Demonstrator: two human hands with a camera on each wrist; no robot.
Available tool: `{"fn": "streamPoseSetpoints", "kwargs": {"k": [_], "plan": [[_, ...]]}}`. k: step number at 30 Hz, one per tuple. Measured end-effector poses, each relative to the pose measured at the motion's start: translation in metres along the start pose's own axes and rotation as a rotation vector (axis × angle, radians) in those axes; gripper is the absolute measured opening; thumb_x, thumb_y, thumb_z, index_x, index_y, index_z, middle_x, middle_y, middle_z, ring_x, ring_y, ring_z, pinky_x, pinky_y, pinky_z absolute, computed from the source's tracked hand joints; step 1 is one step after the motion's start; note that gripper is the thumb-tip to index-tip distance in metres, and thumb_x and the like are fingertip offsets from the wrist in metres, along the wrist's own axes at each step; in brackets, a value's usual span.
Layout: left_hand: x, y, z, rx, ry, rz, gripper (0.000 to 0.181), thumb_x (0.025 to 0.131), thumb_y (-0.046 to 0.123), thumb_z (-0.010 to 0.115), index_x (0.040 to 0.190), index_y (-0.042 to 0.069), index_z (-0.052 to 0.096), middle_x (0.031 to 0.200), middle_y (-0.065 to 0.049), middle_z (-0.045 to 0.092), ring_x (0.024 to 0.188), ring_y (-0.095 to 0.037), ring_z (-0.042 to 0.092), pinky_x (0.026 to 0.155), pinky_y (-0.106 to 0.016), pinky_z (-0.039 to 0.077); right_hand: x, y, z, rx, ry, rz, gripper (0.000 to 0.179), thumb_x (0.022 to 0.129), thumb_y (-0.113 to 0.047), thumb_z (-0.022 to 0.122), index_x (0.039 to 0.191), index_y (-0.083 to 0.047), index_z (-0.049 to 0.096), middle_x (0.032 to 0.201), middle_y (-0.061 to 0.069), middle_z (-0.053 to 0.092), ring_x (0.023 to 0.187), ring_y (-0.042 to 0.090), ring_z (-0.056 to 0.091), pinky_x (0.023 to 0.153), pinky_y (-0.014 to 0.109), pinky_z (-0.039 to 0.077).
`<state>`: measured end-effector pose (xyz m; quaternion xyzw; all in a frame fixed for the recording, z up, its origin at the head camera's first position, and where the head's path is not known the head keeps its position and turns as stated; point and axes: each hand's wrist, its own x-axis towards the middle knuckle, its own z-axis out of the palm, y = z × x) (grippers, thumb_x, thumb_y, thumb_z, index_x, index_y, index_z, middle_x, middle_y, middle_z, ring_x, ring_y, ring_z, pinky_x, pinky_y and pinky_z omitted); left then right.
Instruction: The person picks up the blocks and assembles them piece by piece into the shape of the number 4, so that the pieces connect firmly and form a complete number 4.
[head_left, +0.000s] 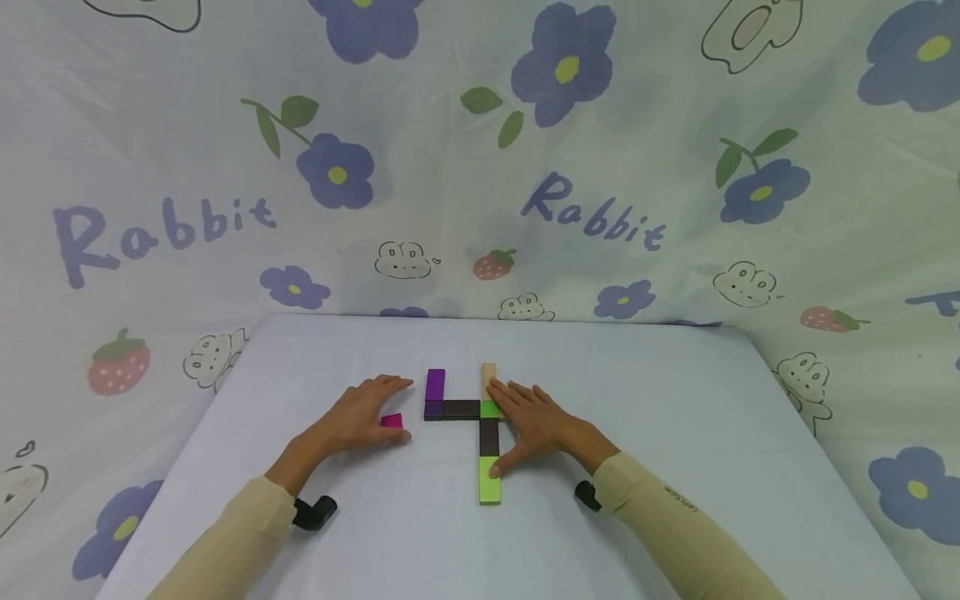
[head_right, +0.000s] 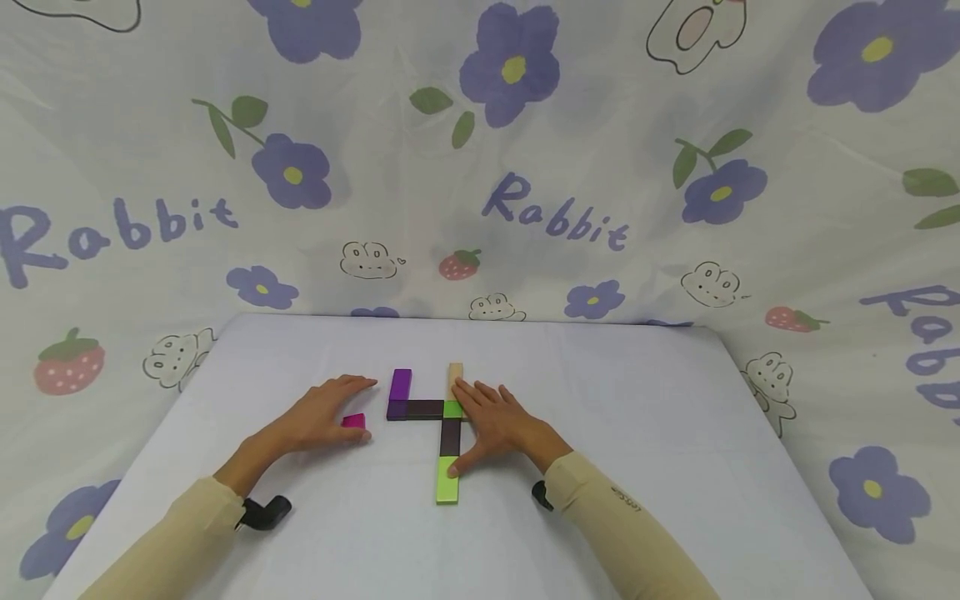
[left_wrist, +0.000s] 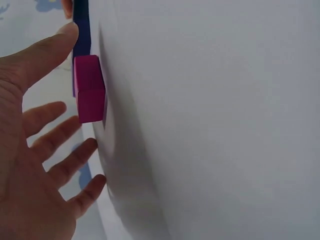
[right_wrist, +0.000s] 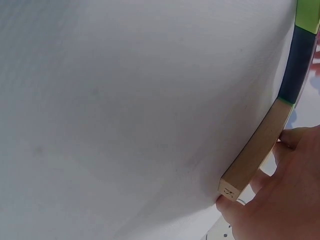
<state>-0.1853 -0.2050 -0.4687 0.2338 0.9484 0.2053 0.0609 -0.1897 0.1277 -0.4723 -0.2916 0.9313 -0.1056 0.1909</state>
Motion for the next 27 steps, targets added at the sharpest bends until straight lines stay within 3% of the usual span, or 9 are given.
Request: {"fn": "streamPoseSetpoints", "kwargs": {"k": [11,19,27], "plan": [[-0.009,-0.002,0.005,0.013,0.022,0.006,0.079,0.08,0.039,0.085,0.144,0.005,0.054,0.141,-0.018,0.055,0.131,-0.041,0.049,0.106,-0.066,0.037,0.0,0.001,0.0,0.019,-0.001,-0.002,0.135,0.064,-0.081,0.075,0.164,-0.021,0.008,0.17,-0.004,0.005,0.155,0.025,0.009,0.122,0.055,0.007],[-0.01,-0.003,0.008,0.024,0.052,0.028,0.068,0.081,0.033,0.085,0.136,0.002,0.06,0.131,-0.014,0.062,0.125,-0.039,0.054,0.103,-0.062,0.041,0.001,0.001,0.0,0.01,0.002,0.002,0.135,0.064,-0.081,0.075,0.164,-0.021,0.008,0.17,-0.003,0.006,0.155,0.025,0.01,0.122,0.055,0.007],[-0.013,-0.006,0.009,-0.009,0.042,0.021,0.057,0.082,0.028,0.084,0.129,0.002,0.065,0.122,-0.011,0.065,0.118,-0.035,0.057,0.102,-0.059,0.043,0.001,0.001,0.002,0.01,0.003,0.004,0.134,0.065,-0.08,0.075,0.164,-0.021,0.008,0.17,-0.004,0.005,0.155,0.025,0.009,0.123,0.055,0.007]]}}
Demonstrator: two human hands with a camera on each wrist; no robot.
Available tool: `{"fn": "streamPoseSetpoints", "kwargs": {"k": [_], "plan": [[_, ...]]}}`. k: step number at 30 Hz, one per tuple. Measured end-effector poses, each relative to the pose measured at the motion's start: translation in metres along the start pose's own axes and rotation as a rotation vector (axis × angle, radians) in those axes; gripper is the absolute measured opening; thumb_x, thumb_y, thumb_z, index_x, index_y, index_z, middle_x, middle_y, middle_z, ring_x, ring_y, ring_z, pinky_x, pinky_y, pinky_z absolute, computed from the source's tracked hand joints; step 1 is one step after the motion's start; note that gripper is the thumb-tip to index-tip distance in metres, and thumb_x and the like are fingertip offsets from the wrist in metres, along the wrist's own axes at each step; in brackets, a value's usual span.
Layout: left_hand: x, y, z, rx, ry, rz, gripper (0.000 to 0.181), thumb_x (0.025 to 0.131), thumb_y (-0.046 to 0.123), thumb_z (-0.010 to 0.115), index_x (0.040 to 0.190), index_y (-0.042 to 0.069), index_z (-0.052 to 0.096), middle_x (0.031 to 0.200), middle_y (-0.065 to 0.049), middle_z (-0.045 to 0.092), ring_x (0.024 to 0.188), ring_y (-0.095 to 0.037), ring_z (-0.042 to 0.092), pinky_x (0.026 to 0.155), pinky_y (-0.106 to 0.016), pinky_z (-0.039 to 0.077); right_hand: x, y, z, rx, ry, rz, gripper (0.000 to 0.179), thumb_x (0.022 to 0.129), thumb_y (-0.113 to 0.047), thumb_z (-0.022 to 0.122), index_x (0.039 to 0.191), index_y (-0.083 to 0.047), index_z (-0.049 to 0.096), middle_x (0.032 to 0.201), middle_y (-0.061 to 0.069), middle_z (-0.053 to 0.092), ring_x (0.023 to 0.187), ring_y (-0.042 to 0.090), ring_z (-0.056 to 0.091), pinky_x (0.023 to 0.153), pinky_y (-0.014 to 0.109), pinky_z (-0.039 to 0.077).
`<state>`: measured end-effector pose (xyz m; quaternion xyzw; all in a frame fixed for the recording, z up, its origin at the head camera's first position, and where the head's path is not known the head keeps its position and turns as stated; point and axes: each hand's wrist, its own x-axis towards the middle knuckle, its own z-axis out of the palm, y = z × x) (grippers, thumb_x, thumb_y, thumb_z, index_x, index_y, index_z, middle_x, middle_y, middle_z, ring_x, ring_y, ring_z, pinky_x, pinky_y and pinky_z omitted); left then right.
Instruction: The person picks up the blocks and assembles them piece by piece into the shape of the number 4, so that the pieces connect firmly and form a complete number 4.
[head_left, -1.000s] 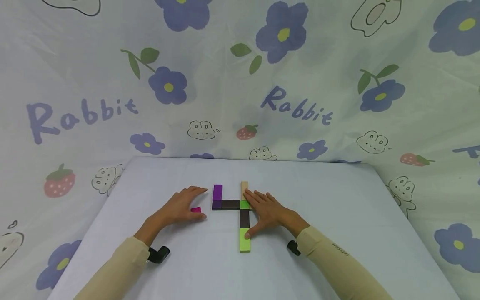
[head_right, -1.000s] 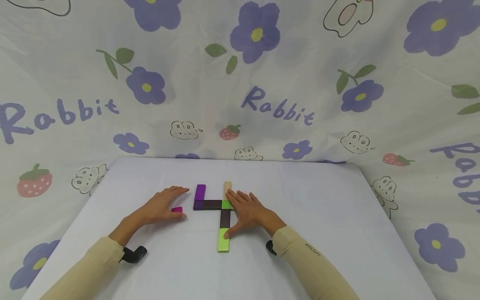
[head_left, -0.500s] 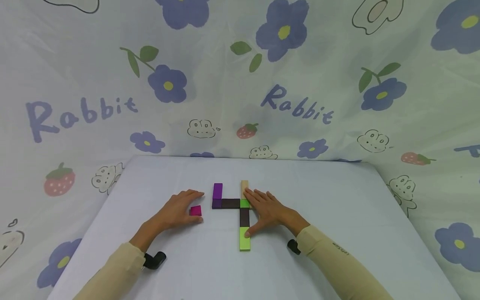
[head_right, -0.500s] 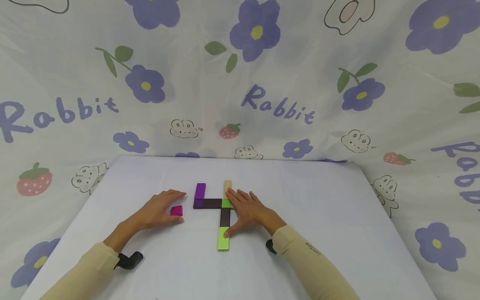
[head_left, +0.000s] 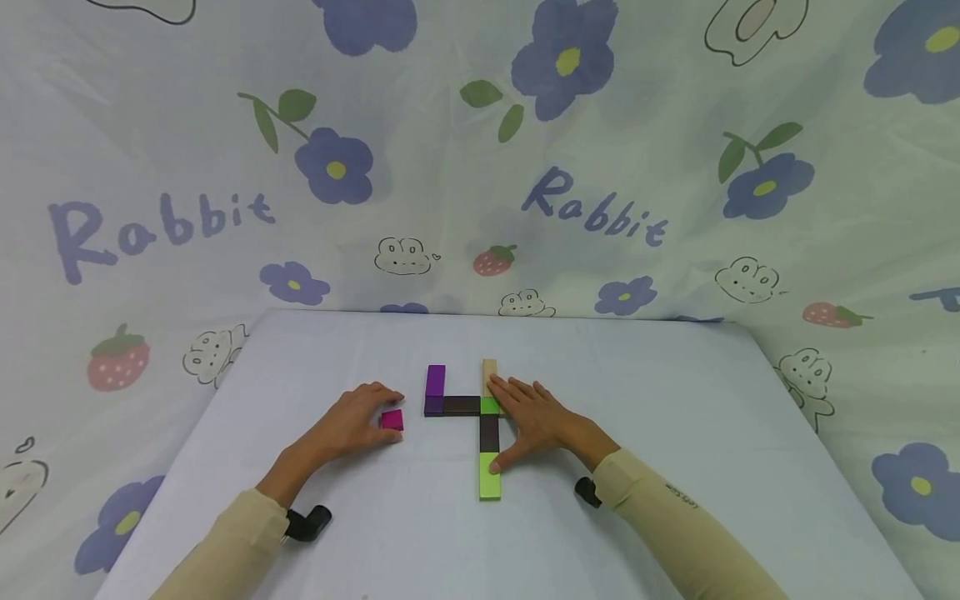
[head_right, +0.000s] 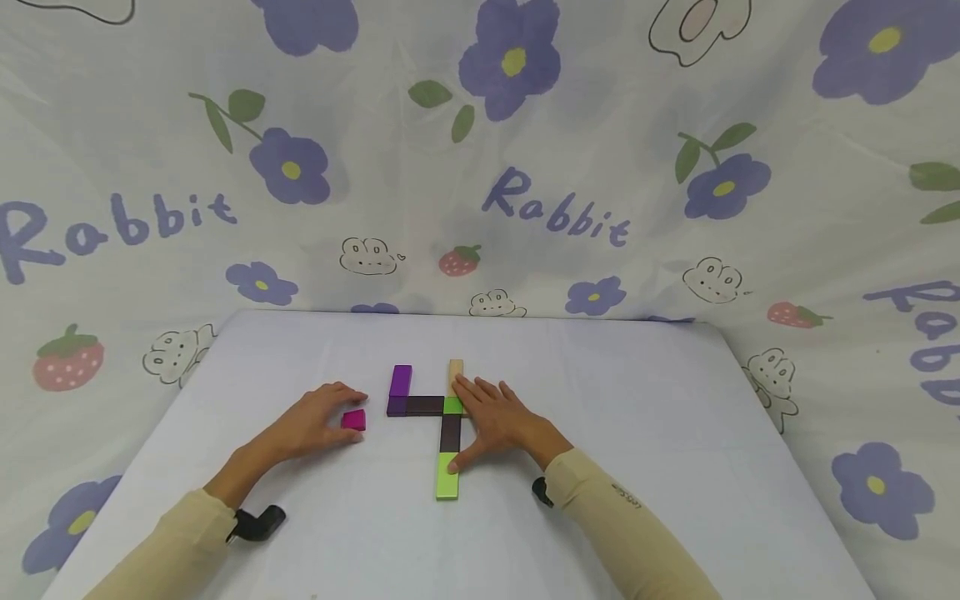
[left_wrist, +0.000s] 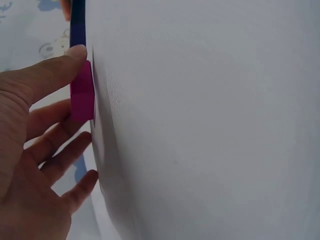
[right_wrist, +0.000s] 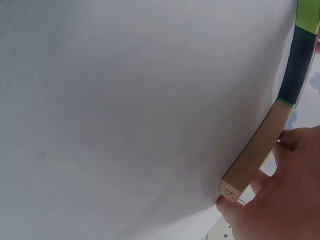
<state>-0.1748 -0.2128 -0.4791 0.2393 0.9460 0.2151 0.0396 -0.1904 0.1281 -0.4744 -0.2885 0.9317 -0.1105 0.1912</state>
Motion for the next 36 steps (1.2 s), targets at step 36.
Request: {"fn": "streamPoseSetpoints", "kwargs": {"k": [36], "plan": [[0.0007,-0.0023,-0.0086,-0.088,0.034,0.009,0.035,0.083,0.021,0.084,0.113,0.006,0.073,0.098,0.001,0.066,0.091,-0.019,0.058,0.085,-0.045,0.053,-0.0015,0.0002,-0.0021,0.015,0.001,-0.013,0.134,0.065,-0.081,0.075,0.164,-0.02,0.01,0.17,-0.003,0.007,0.155,0.026,0.01,0.122,0.055,0.007]]}}
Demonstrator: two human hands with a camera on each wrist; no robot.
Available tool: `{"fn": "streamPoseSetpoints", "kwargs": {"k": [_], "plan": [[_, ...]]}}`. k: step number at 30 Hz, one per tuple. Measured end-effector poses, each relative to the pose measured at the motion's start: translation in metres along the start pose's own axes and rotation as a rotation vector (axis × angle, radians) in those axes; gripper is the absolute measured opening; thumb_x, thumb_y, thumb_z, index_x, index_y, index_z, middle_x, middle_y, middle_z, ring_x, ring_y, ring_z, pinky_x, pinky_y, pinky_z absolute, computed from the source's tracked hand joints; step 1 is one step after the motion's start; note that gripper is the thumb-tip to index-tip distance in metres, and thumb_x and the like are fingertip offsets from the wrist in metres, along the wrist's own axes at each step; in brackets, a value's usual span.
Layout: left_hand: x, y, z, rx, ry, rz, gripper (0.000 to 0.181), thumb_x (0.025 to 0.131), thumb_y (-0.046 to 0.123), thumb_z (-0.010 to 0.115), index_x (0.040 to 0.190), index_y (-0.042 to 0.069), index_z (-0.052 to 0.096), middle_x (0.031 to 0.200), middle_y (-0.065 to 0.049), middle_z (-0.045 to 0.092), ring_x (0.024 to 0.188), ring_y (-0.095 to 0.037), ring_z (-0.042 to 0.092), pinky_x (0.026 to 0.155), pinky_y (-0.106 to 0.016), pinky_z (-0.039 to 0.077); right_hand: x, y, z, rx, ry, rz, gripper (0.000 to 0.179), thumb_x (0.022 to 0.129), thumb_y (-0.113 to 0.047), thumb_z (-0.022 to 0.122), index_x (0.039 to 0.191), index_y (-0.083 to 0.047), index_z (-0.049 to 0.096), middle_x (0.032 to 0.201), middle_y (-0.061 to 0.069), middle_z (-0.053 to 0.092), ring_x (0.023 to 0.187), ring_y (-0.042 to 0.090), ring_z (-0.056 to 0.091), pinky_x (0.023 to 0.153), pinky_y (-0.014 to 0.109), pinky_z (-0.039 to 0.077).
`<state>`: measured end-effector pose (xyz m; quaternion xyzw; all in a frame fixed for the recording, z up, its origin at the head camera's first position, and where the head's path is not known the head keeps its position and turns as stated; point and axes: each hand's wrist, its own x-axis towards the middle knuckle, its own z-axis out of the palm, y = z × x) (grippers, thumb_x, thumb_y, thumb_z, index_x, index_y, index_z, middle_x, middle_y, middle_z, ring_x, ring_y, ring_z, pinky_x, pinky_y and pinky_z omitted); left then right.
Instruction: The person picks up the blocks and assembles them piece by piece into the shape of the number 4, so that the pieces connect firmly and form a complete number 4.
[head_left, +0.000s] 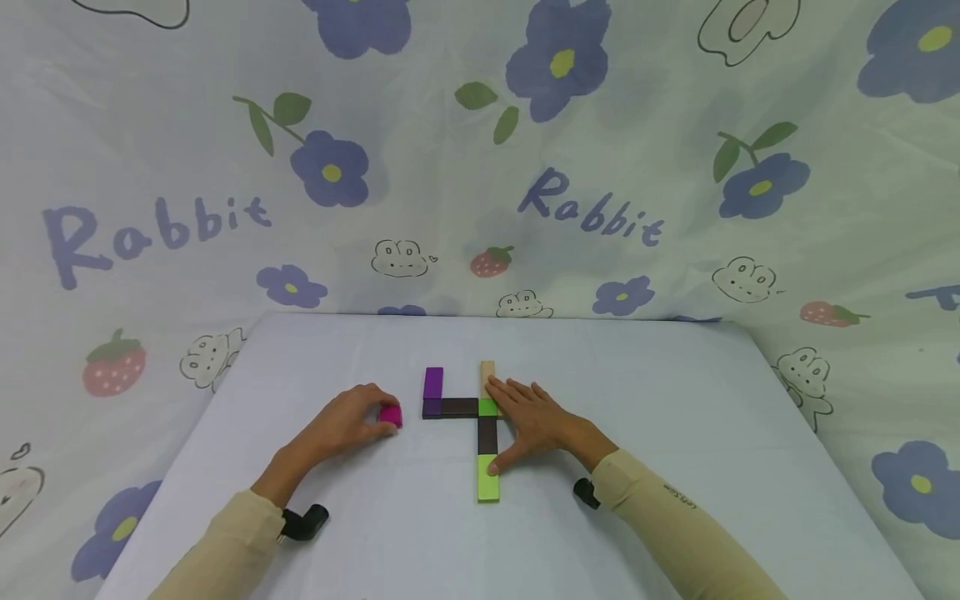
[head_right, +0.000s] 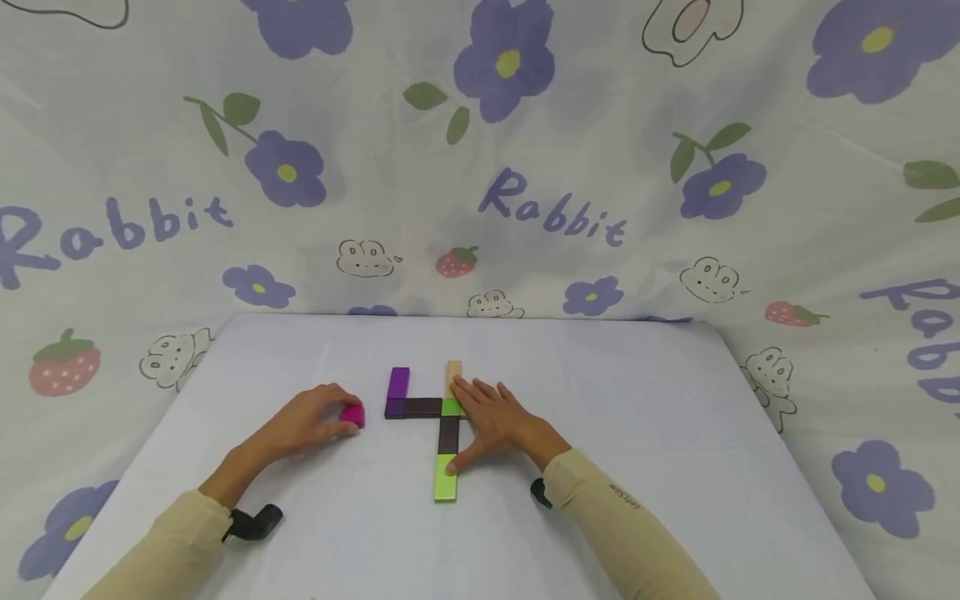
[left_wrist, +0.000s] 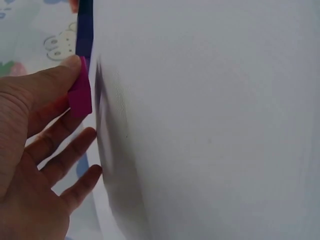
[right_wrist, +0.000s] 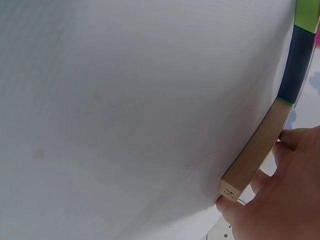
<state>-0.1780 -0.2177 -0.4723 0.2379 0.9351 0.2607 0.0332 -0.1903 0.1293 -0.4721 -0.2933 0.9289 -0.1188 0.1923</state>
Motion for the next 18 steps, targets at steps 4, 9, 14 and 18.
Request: {"fn": "streamPoseSetpoints", "kwargs": {"k": [4,9,14,18], "plan": [[-0.0001,-0.0007,-0.0019,0.0,0.007,-0.018,0.035,0.083,0.02,0.084,0.114,0.007,0.073,0.1,0.0,0.066,0.095,-0.022,0.06,0.089,-0.048,0.053,0.0002,0.0004,0.0007,-0.006,0.003,0.0,0.134,0.065,-0.082,0.074,0.164,-0.02,0.01,0.17,-0.003,0.007,0.155,0.026,0.01,0.122,0.055,0.007],[0.0019,-0.002,-0.0042,0.008,0.007,-0.04,0.036,0.086,0.021,0.082,0.117,0.008,0.071,0.104,-0.002,0.066,0.099,-0.024,0.06,0.091,-0.051,0.053,0.0009,0.0001,0.0014,-0.005,-0.003,0.006,0.134,0.064,-0.082,0.074,0.164,-0.02,0.009,0.17,-0.004,0.006,0.155,0.025,0.009,0.123,0.055,0.006],[0.0027,-0.0032,-0.006,0.014,0.011,-0.039,0.036,0.087,0.02,0.081,0.119,0.007,0.07,0.106,-0.004,0.067,0.1,-0.025,0.061,0.091,-0.05,0.053,0.001,-0.0007,0.0014,-0.003,-0.005,0.007,0.134,0.065,-0.082,0.074,0.164,-0.02,0.009,0.17,-0.004,0.006,0.155,0.025,0.008,0.123,0.055,0.006],[0.0036,-0.0029,-0.0075,0.018,0.015,-0.029,0.036,0.087,0.019,0.081,0.12,0.006,0.07,0.106,-0.004,0.067,0.099,-0.025,0.061,0.091,-0.05,0.054,0.0002,-0.0009,0.0005,-0.001,-0.005,0.007,0.134,0.065,-0.081,0.074,0.164,-0.02,0.009,0.17,-0.004,0.006,0.155,0.025,0.008,0.123,0.055,0.006]]}}
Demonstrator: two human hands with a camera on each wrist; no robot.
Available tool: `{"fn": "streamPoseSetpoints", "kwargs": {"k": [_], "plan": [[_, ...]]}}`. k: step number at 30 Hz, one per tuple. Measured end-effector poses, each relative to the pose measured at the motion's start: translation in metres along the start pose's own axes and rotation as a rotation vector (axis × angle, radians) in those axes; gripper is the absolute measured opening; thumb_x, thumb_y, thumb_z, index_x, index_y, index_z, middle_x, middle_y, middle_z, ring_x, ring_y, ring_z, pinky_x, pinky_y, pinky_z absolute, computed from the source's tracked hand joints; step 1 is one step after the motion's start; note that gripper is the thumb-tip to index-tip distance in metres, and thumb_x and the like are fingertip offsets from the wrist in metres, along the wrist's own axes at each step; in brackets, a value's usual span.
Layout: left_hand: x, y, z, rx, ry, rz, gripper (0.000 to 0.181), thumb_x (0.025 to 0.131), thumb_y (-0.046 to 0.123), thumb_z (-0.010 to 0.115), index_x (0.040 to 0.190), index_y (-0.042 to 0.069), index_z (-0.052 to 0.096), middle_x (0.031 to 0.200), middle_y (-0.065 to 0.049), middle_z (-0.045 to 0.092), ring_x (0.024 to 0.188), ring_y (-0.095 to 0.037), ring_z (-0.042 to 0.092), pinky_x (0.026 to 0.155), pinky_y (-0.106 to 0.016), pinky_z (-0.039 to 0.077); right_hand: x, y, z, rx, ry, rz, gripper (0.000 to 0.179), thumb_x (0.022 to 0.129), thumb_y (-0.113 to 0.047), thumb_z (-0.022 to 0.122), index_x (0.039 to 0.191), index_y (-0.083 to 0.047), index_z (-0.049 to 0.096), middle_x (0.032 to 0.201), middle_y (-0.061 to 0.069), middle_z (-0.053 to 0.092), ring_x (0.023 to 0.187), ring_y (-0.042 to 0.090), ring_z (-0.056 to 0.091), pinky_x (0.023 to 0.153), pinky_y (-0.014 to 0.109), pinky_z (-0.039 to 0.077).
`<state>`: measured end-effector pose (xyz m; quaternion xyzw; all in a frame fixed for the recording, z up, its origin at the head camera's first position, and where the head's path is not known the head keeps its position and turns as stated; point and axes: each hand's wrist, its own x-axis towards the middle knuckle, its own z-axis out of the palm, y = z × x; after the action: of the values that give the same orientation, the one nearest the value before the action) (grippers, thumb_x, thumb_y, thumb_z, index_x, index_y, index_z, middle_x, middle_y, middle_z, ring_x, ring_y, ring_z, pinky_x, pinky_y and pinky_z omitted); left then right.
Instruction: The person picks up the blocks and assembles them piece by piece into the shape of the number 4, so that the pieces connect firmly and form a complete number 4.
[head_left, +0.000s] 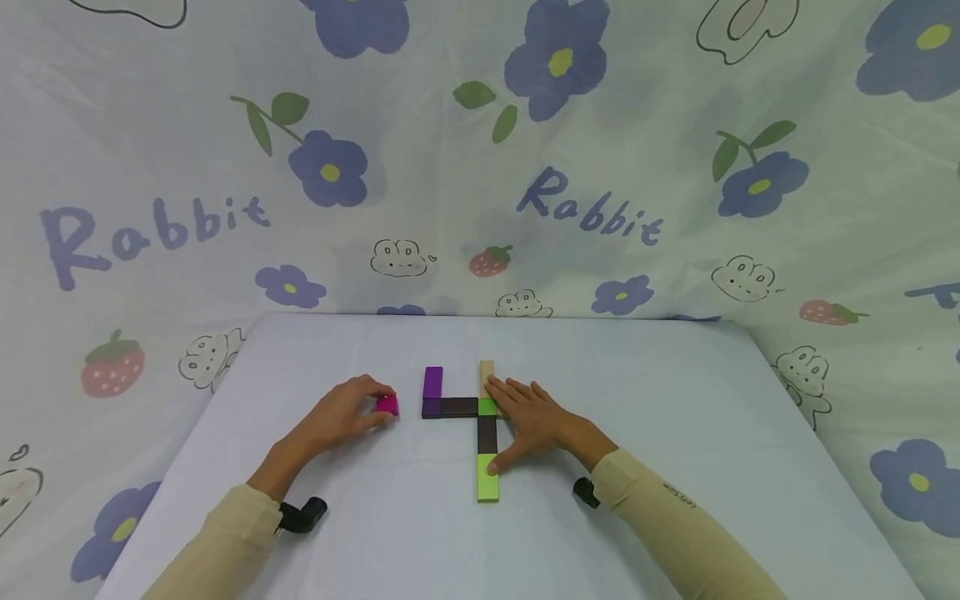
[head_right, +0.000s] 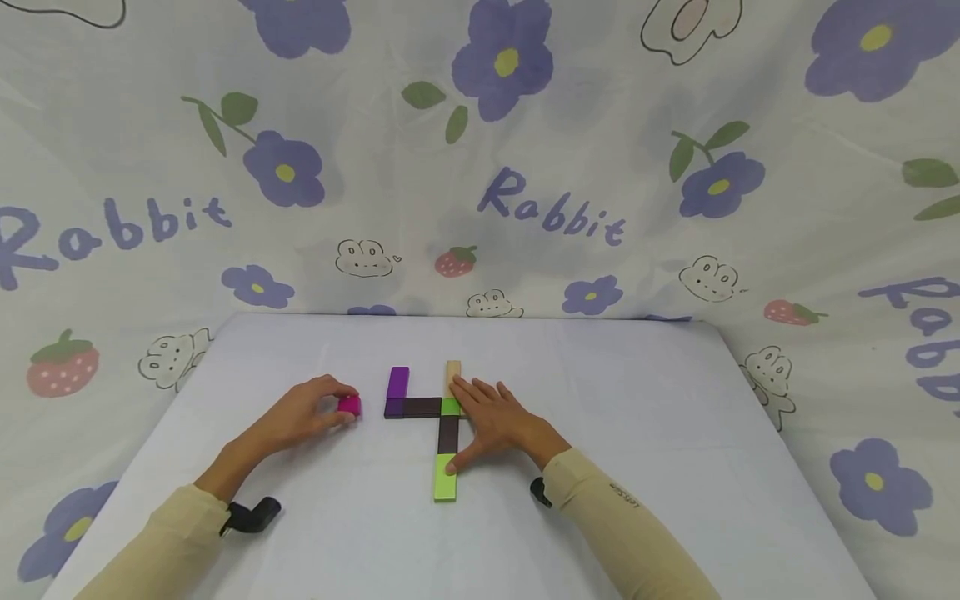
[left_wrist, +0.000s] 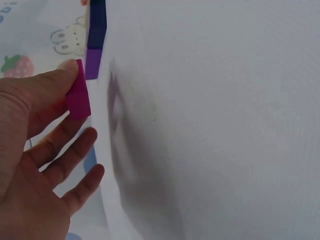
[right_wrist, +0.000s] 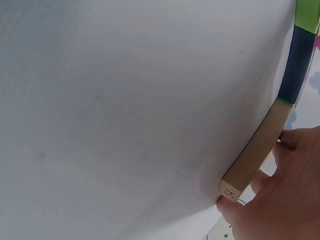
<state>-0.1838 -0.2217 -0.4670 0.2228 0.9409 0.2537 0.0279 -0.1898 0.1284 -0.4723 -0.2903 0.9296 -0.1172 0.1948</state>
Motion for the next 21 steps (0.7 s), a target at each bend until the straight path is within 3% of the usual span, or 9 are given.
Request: {"fn": "streamPoseSetpoints", "kwargs": {"k": [8,21], "plan": [[0.007,0.002,-0.005,0.006,0.0,0.013,0.035,0.09,0.017,0.078,0.121,0.004,0.069,0.108,-0.007,0.066,0.102,-0.028,0.062,0.093,-0.051,0.053,0.0,0.0,-0.001,-0.003,-0.001,-0.004,0.134,0.065,-0.081,0.074,0.164,-0.019,0.009,0.17,-0.003,0.006,0.155,0.025,0.009,0.123,0.055,0.006],[0.021,0.007,-0.006,-0.016,-0.014,-0.02,0.036,0.091,0.014,0.077,0.124,0.004,0.067,0.108,-0.006,0.063,0.107,-0.03,0.062,0.097,-0.053,0.051,0.002,0.001,0.0,-0.006,-0.011,0.007,0.134,0.065,-0.082,0.073,0.164,-0.02,0.008,0.17,-0.003,0.005,0.155,0.026,0.008,0.123,0.055,0.005]]}}
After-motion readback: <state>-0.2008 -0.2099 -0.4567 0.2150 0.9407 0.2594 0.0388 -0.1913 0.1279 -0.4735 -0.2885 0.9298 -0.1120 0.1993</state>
